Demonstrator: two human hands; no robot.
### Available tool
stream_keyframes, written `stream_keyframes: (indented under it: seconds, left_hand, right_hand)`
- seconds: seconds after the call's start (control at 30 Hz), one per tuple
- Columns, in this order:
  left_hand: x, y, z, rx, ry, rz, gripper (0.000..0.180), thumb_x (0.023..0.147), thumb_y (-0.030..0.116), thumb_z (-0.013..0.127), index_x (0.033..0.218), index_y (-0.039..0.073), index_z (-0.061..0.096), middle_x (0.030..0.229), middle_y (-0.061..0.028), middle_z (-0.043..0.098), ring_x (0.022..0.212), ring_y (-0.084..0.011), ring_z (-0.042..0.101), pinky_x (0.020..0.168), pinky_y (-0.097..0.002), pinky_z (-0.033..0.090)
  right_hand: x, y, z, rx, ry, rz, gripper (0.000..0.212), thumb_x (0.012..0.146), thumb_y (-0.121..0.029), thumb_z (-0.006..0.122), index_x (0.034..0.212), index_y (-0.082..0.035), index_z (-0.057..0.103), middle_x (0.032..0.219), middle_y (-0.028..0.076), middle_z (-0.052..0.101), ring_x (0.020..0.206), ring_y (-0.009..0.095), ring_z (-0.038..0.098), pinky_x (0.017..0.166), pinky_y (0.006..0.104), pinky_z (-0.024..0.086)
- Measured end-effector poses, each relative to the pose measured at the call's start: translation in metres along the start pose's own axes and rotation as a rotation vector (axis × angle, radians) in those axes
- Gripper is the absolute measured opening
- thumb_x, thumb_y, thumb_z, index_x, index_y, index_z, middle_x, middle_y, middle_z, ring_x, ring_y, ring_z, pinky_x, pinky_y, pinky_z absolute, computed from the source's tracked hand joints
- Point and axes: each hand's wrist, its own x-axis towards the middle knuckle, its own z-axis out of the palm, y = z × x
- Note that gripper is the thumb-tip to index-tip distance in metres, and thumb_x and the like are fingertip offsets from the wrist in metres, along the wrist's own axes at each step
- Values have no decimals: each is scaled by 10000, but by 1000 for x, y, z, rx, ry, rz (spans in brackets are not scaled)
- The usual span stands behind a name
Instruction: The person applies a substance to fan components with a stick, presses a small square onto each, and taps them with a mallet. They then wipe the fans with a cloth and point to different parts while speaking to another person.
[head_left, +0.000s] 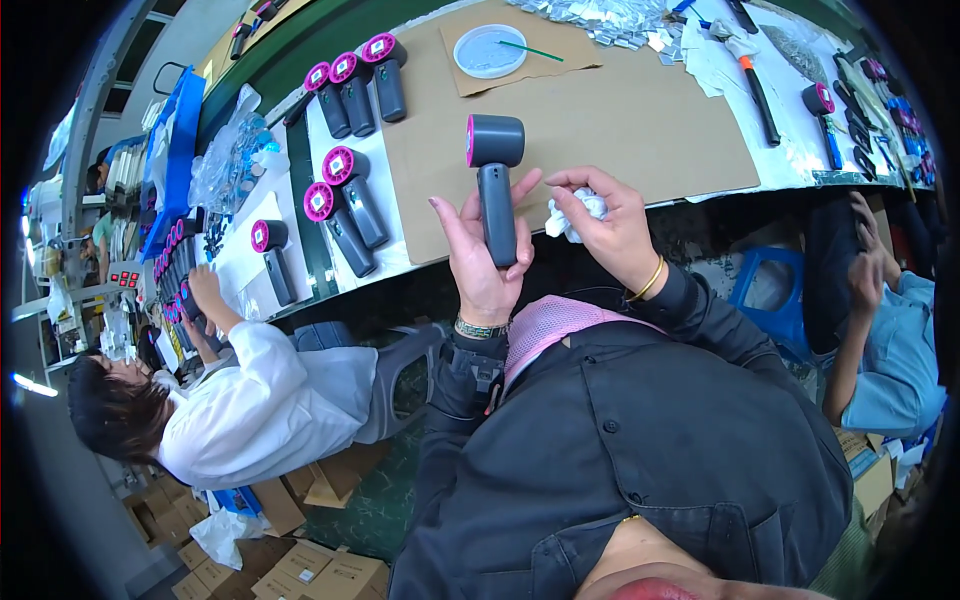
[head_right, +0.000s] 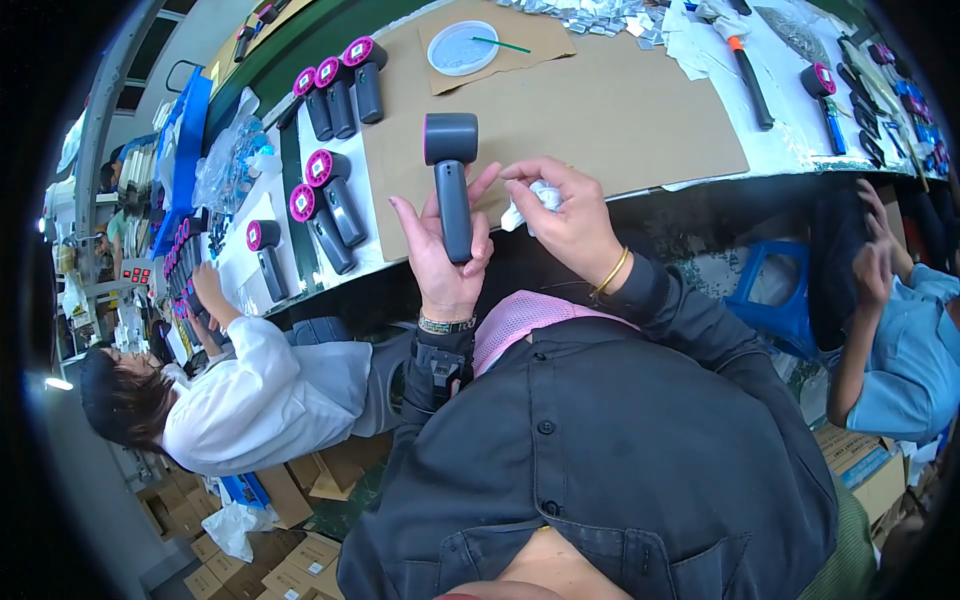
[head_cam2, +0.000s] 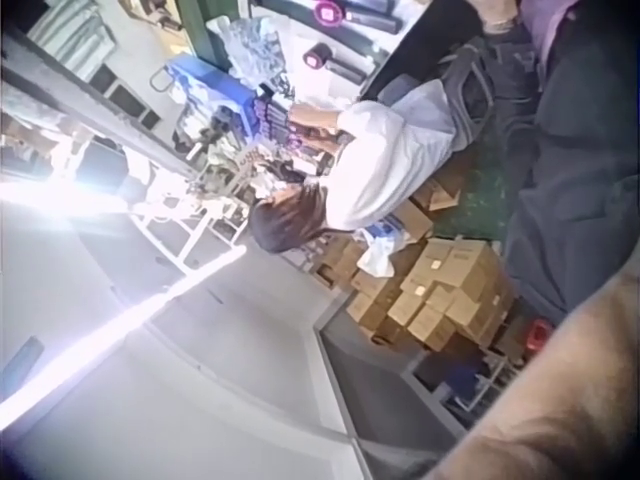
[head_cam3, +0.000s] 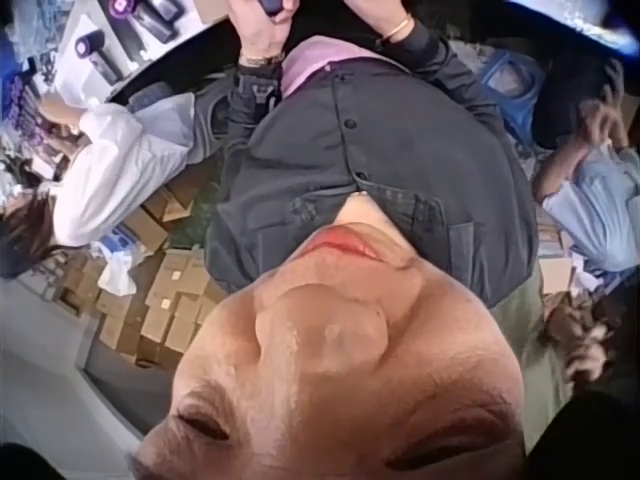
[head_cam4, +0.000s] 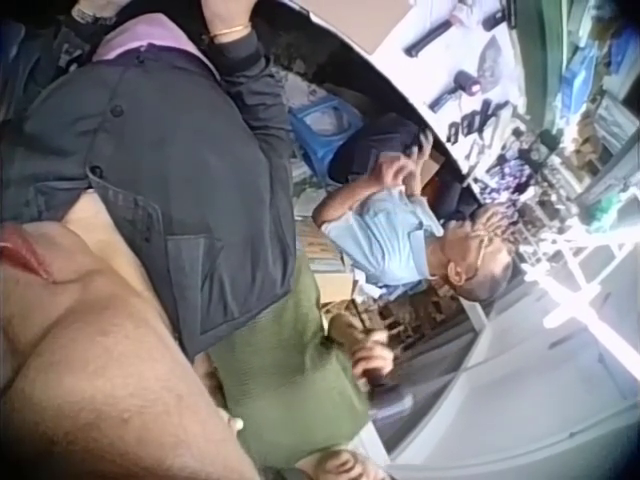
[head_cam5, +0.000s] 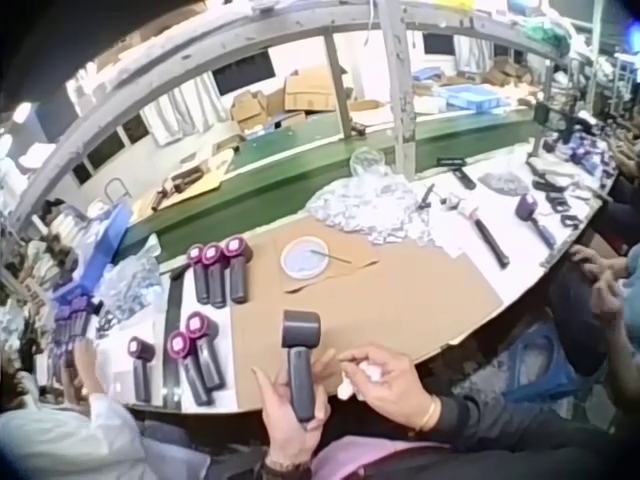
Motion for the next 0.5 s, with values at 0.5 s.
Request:
stream_keyframes:
  seconds: [0.5]
  left_hand:
    - [0,4,-4,50,17,41,884,1054,763,154,1366,21,521,1381,-274,645,478,-98,509,350,-194,318]
  right_hand:
    - [-1,-1,6,17,-53,10,176,1027,-112,696,1167,-10,726,935,17,719,847,73,668,741,248,531]
